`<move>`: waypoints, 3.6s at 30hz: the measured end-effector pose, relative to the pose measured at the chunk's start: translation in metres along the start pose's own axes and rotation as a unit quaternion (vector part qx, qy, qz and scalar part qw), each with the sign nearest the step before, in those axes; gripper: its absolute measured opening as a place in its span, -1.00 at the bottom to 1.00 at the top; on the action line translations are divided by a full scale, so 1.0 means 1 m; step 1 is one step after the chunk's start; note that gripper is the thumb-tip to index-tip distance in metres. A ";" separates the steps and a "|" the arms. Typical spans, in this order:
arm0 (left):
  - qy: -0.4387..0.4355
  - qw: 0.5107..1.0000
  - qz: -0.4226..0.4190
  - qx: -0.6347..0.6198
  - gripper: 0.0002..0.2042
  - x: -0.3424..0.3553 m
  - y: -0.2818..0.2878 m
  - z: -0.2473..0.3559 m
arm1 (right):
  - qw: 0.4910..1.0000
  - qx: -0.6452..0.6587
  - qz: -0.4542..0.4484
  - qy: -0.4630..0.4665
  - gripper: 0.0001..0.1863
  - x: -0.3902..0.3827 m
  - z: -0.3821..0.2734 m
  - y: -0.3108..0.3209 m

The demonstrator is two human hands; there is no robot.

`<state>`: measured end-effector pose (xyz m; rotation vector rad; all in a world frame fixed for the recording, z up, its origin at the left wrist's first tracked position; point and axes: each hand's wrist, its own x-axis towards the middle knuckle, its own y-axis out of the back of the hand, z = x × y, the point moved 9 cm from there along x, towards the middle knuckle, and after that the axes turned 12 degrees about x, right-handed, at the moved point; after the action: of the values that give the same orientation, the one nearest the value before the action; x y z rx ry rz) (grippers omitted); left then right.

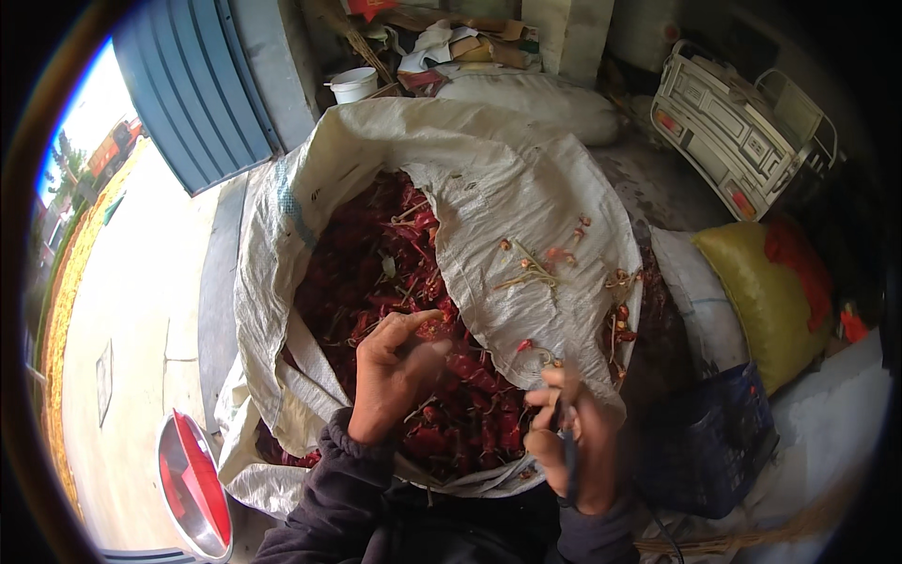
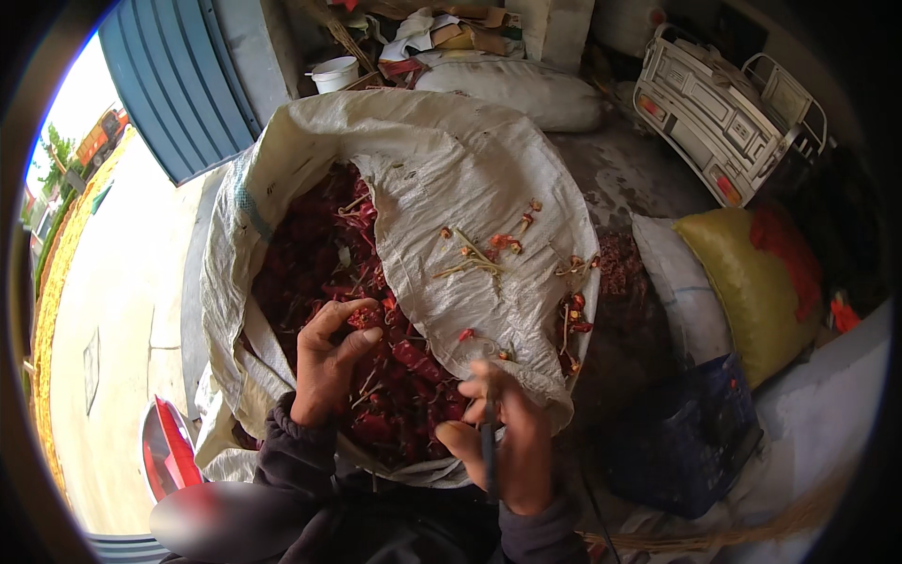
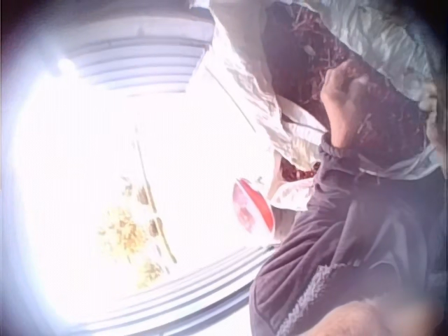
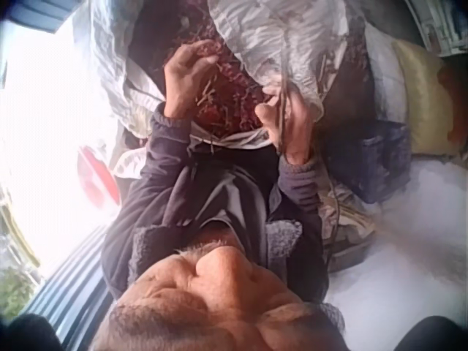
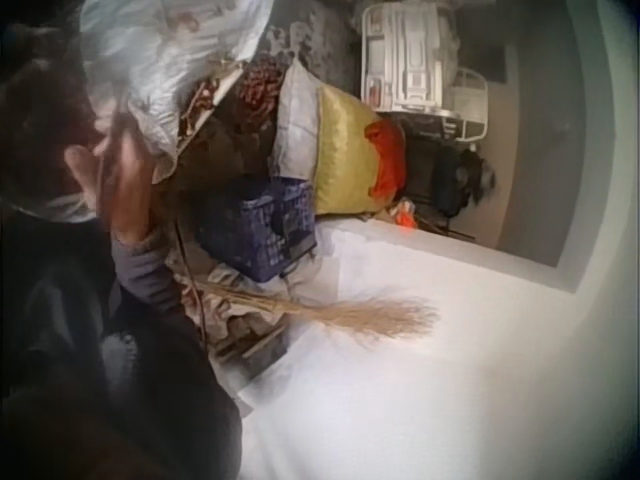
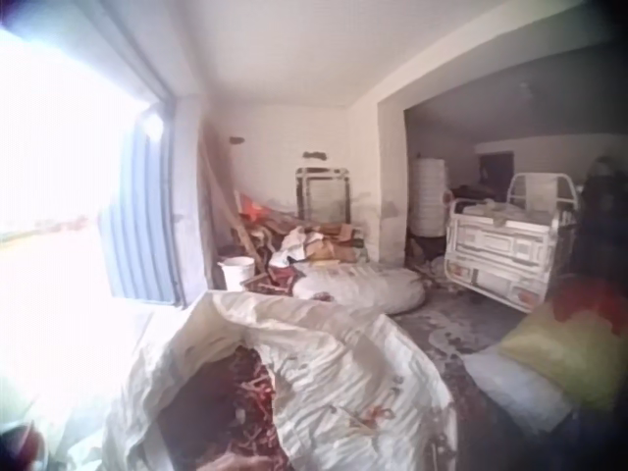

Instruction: The person repeatedly picks dried red chilies from a large white sack and uses scissors to cut off the stems. The trimmed chilies are dropped back into the sack while the stems are discarded. The task continues throughout the clip with consistent hand and tool movements.

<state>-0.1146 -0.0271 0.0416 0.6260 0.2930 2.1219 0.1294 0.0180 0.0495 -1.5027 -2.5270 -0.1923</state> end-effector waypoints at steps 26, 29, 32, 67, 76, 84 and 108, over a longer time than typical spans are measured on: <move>-0.066 0.982 0.064 0.164 -0.70 -0.002 0.002 0.009 | 0.919 -0.383 -0.081 0.047 -0.36 -0.003 -0.007 -0.042; -0.116 0.966 0.076 0.218 -0.74 -0.003 0.002 0.017 | 0.920 -0.379 -0.100 0.011 -0.31 -0.001 -0.006 -0.040; -0.158 0.957 0.066 0.236 -0.78 -0.003 -0.004 0.026 | 0.916 -0.382 -0.119 -0.017 -0.31 0.002 -0.007 -0.038; 0.204 0.940 -0.032 -0.273 -0.93 -0.013 -0.031 -0.009 | 0.983 0.106 0.150 -0.006 -0.50 0.011 0.016 0.002; 0.148 0.945 -0.134 -0.259 -0.95 -0.036 -0.046 0.000 | 0.972 0.210 0.097 -0.032 -0.56 0.028 0.021 -0.033; 0.140 0.920 -0.231 -0.286 -0.72 -0.037 -0.052 0.010 | 0.994 0.077 0.069 -0.018 -0.59 0.024 0.028 -0.033; 0.210 0.904 -0.194 -0.318 -0.85 -0.038 -0.067 -0.006 | 0.987 0.117 0.109 -0.007 -0.55 0.023 0.030 -0.023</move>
<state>-0.0530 -0.0183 -0.0039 -0.2623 -0.0550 1.7893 0.0955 0.0332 0.0255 -1.6696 -2.2762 0.1419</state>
